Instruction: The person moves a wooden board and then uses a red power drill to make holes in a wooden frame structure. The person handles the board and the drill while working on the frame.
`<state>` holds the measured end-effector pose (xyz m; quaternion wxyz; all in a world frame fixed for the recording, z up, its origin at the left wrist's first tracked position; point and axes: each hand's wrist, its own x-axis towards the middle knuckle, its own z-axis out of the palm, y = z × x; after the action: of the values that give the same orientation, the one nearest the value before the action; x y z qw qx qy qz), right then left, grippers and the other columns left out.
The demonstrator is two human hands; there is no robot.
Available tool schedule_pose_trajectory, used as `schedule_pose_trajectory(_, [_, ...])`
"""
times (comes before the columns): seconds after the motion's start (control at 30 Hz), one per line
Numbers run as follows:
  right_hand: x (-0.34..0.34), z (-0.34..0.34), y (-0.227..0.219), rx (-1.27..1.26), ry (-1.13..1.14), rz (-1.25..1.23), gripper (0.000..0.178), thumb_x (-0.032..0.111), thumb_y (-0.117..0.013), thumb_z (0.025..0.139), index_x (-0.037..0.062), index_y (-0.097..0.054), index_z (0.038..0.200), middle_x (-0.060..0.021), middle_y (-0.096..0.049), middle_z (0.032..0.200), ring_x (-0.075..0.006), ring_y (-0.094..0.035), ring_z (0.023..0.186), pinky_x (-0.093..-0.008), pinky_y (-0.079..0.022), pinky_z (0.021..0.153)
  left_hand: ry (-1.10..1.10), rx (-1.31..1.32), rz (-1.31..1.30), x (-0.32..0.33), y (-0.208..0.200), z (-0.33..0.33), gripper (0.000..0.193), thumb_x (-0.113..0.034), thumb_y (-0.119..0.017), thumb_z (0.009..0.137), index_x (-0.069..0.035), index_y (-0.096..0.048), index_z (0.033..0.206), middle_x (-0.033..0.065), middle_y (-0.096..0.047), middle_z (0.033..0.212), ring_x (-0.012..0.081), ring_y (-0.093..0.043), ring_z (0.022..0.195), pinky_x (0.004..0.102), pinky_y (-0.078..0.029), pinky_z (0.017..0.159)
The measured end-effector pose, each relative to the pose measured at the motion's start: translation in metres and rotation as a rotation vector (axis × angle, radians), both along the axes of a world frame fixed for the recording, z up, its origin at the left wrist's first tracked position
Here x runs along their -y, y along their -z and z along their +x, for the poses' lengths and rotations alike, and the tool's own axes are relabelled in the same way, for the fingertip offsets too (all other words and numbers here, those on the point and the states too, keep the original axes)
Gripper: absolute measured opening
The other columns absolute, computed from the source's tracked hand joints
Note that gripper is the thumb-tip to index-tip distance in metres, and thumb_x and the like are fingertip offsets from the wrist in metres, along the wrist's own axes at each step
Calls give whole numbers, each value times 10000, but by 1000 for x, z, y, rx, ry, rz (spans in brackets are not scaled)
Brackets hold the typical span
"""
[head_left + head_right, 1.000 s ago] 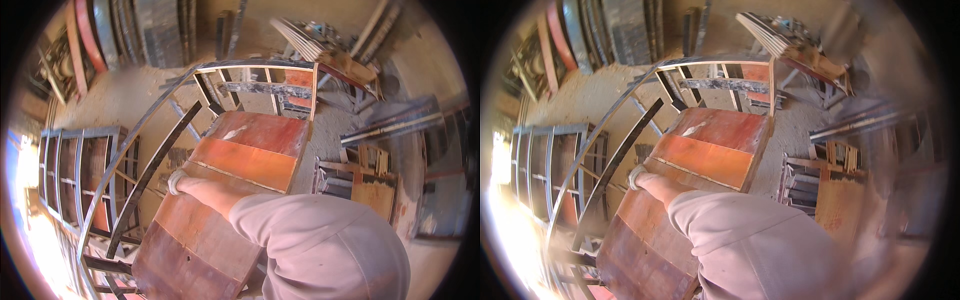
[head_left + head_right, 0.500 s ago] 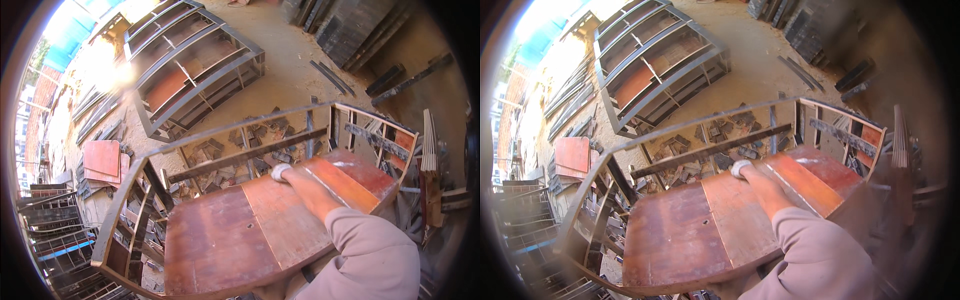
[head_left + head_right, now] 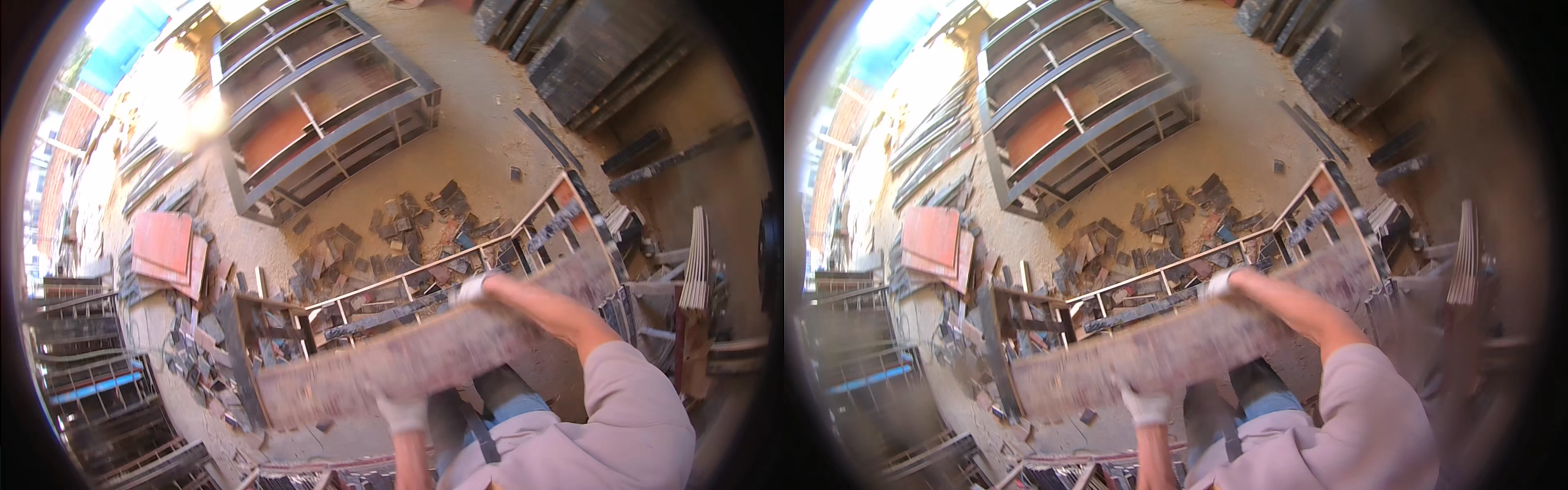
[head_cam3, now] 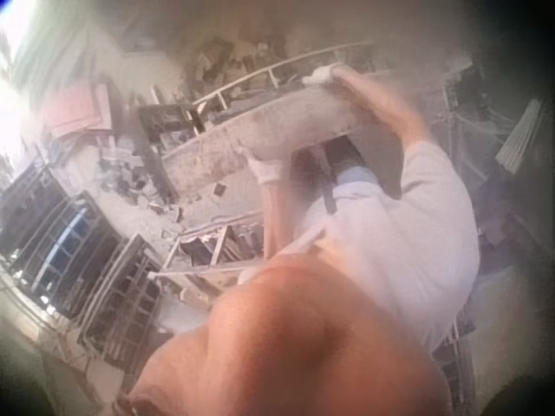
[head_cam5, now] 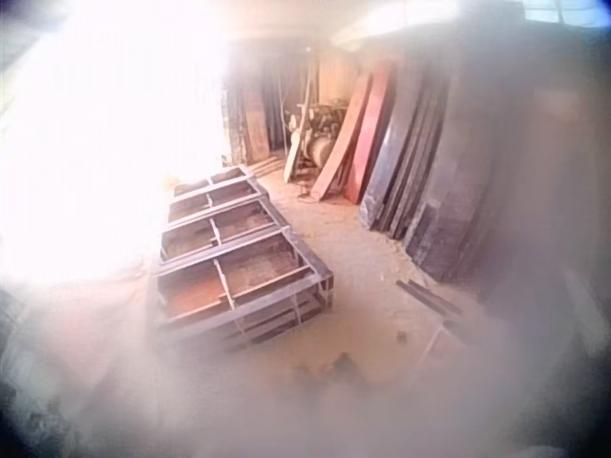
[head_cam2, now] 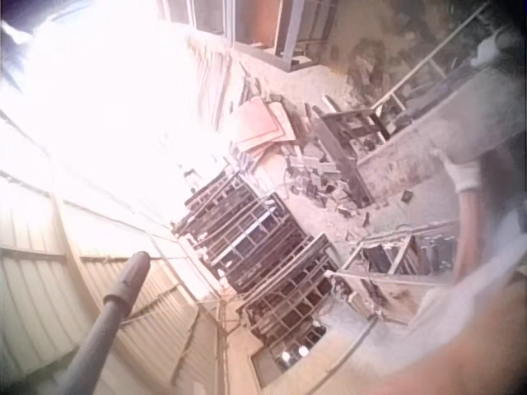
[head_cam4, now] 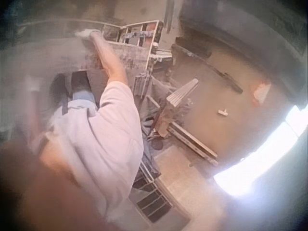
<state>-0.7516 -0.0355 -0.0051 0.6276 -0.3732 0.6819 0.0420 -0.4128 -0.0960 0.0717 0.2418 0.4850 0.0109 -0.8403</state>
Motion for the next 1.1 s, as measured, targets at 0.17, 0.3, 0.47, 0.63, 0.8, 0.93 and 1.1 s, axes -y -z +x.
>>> schedule_pose_trajectory(0.17, [1,-89,14,-509,13,-298,607,455,-406,1020,70,-522,1474,-199,-482,1542,-350,-434,1442,-438,-333,1195,-56,200,79,99,89,-134,580,-496,-464,1048,-116,-498,1485,134,-538,1504,349,-526,1358,552,-400,1177])
schedule_pose_trajectory(0.3, [16,-67,32,-736,54,-587,595,435,-465,1011,51,-515,1463,-193,-463,1554,-372,-398,1452,-485,-260,1224,-5,5,32,193,159,-150,535,-431,-444,1076,-80,-493,1477,152,-559,1475,351,-513,1373,570,-415,1159])
schedule_pose_trajectory(0.47, [-37,-44,-1,-864,394,-920,390,294,-636,938,49,-664,1240,-187,-662,1281,-374,-589,1233,-486,-441,1064,211,366,-66,207,128,-222,455,-446,-513,1067,-77,-596,1319,126,-661,1265,286,-536,1301,532,-479,1061])
schedule_pose_trajectory(0.63, [-115,-25,-9,-692,574,-492,296,346,-576,979,88,-720,998,-226,-721,1001,-421,-679,977,-521,-527,841,298,330,-546,128,117,-157,154,-200,-589,1044,-186,-551,895,-90,-398,679,40,-395,542,218,-301,469])
schedule_pose_trajectory(0.8, [-142,15,-10,-569,446,-267,374,394,-557,957,62,-731,946,-248,-706,996,-445,-673,969,-518,-526,837,536,992,-394,-11,132,53,645,-459,-668,910,-24,-617,1384,185,-624,1416,313,-571,1337,387,-436,1113])
schedule_pose_trajectory(0.93, [-118,48,5,-433,266,-253,359,369,-565,928,54,-737,933,-233,-714,955,-395,-688,910,-476,-520,816,647,1392,70,-142,102,219,449,-356,-583,907,-11,-742,1147,198,-761,1093,334,-718,1079,450,-543,933])
schedule_pose_trajectory(1.1, [-45,95,24,-115,455,-165,222,190,-597,884,63,-683,723,-55,-639,674,-158,-559,564,-346,-445,540,-325,895,555,-295,138,322,378,-326,-515,963,-31,-746,1013,185,-771,888,367,-739,756,442,-577,577])
